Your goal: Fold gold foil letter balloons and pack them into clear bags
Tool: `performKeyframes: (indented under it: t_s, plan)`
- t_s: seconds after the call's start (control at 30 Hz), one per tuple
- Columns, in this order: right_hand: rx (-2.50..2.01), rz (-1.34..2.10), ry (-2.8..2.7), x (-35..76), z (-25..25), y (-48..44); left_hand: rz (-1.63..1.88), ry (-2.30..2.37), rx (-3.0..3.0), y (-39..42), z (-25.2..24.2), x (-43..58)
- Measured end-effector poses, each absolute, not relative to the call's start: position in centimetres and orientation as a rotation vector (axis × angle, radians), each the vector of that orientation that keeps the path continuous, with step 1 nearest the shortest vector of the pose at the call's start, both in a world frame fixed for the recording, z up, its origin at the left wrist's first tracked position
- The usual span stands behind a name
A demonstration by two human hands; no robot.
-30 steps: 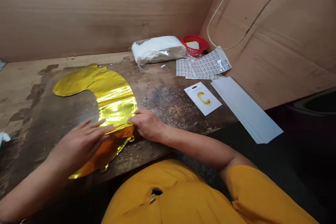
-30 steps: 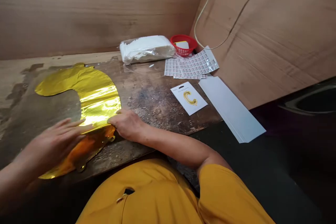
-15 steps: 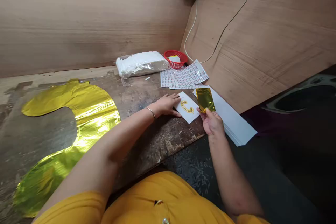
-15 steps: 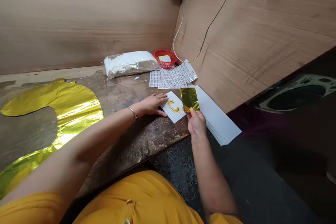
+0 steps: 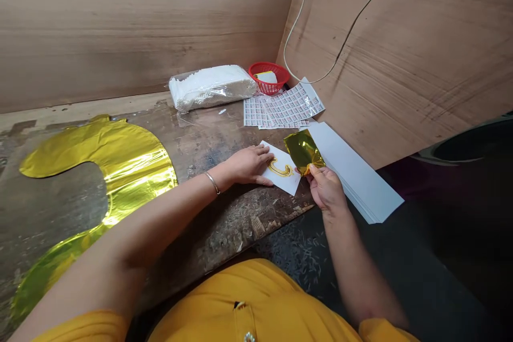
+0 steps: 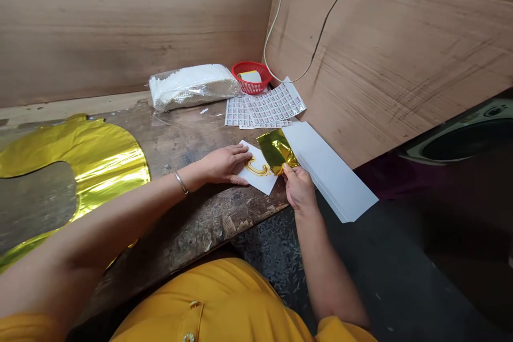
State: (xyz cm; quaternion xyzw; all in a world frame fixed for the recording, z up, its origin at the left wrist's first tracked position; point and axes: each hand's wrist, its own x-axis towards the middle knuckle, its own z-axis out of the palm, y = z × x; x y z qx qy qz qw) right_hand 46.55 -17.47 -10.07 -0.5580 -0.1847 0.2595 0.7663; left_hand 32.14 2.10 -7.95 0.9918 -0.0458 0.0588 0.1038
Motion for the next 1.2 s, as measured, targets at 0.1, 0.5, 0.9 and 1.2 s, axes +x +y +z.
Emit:
performKeyframes:
  t_s: [0.1,0.5,0.9,1.2]
  plan:
    - [-1.165,0.559,-0.376,46.9,-10.0,-17.9,0.099,-0.047,2.933,1.7,-7.8,32.6]
    - [-1.093,0.594,-0.322,47.6,-10.1,-18.6,-0.159,0.041,2.881,0.9,-4.3,31.8]
    - [-1.151,0.349,-0.439,45.0,-4.3,-18.6,0.516,0.674,2.491,0.2,-4.7,25.8]
    - [-1.421,1.339,-0.828,30.1,-2.5,-9.3,1.056,1.166,1.592,0.6,-6.5,6.4]
